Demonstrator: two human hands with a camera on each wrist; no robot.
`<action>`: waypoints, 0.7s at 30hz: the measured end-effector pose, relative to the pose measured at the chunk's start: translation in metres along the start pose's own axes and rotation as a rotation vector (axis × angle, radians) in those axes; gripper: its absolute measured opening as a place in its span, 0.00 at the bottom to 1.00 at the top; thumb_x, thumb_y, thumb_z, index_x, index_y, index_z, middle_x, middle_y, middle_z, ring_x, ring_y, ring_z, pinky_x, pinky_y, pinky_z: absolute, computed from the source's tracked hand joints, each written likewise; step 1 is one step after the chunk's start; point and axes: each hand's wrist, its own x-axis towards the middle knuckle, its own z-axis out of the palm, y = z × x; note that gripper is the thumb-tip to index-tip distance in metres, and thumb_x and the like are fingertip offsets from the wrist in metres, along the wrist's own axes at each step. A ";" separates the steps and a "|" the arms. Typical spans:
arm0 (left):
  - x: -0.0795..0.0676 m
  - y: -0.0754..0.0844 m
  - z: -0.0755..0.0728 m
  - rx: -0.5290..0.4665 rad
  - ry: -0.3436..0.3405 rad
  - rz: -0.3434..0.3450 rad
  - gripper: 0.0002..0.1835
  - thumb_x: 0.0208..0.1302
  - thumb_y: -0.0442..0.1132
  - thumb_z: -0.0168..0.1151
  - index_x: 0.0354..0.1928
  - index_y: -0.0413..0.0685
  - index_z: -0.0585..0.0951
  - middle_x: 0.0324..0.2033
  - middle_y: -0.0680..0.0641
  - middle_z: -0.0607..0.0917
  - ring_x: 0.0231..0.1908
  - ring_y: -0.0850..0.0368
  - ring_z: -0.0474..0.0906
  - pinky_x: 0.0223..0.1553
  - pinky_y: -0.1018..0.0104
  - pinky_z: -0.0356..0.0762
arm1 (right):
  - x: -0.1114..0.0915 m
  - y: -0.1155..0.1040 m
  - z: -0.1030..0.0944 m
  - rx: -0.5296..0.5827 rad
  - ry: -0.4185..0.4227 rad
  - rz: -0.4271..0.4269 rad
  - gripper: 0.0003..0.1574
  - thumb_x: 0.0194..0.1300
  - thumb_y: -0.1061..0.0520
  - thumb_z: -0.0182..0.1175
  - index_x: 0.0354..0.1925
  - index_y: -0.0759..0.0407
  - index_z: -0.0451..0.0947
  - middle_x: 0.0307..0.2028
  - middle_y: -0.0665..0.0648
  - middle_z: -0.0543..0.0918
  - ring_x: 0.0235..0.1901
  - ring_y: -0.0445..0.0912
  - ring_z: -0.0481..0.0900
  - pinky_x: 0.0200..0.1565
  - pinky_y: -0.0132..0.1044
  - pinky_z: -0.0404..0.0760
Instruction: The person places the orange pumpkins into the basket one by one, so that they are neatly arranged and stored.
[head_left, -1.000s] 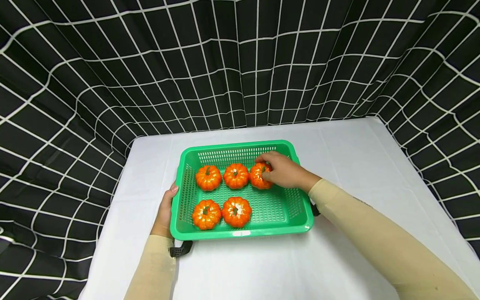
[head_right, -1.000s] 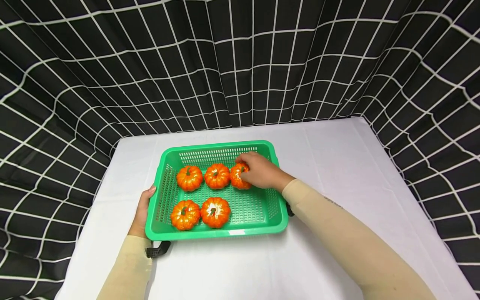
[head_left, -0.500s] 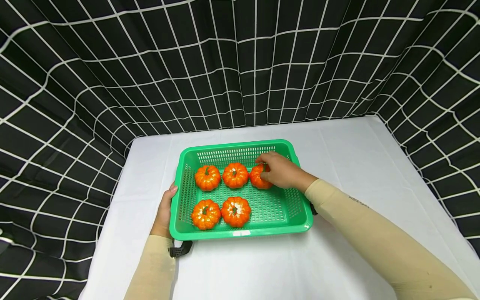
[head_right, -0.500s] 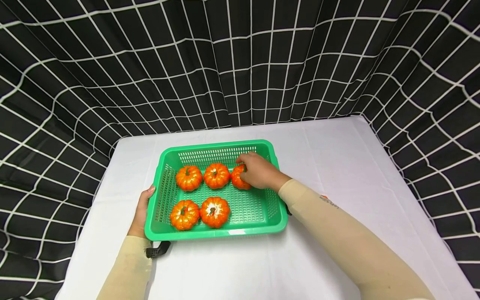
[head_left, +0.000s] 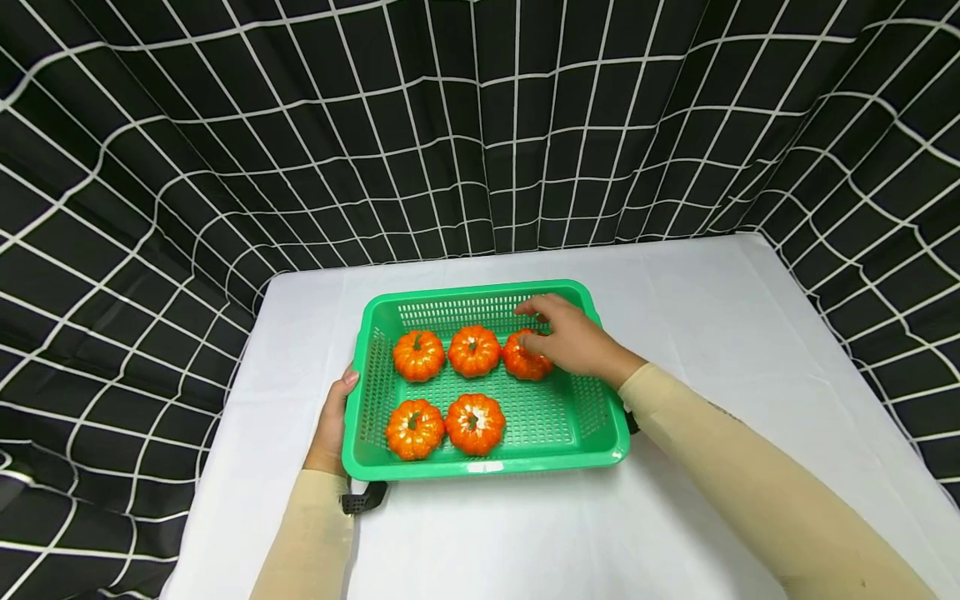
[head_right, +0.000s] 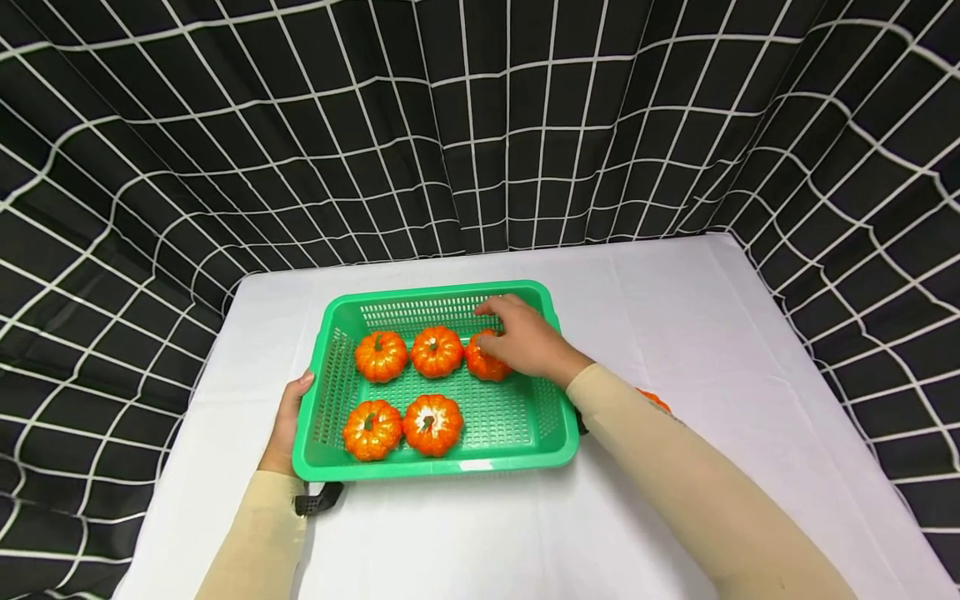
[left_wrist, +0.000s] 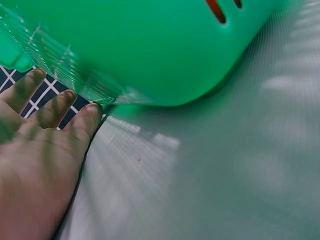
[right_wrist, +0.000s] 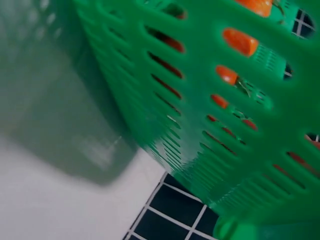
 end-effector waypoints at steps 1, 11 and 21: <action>0.001 0.000 0.000 0.000 -0.004 -0.001 0.39 0.79 0.57 0.37 0.90 0.68 0.49 0.84 0.49 0.57 0.77 0.45 0.59 0.73 0.48 0.59 | -0.001 0.001 -0.001 0.025 0.015 -0.010 0.29 0.77 0.57 0.66 0.71 0.63 0.77 0.69 0.62 0.76 0.65 0.64 0.74 0.64 0.61 0.75; 0.001 -0.001 -0.001 -0.006 -0.005 0.005 0.40 0.79 0.58 0.37 0.90 0.68 0.48 0.84 0.50 0.57 0.76 0.45 0.59 0.73 0.48 0.59 | -0.009 0.006 -0.008 0.283 0.084 -0.063 0.26 0.80 0.48 0.66 0.69 0.56 0.78 0.69 0.56 0.78 0.67 0.59 0.76 0.65 0.59 0.74; 0.001 -0.002 -0.003 -0.013 -0.014 -0.002 0.40 0.79 0.57 0.37 0.90 0.67 0.49 0.83 0.48 0.57 0.76 0.43 0.59 0.72 0.47 0.61 | -0.011 0.013 -0.010 0.520 0.093 -0.124 0.29 0.88 0.45 0.52 0.70 0.65 0.75 0.69 0.61 0.76 0.67 0.60 0.76 0.62 0.58 0.80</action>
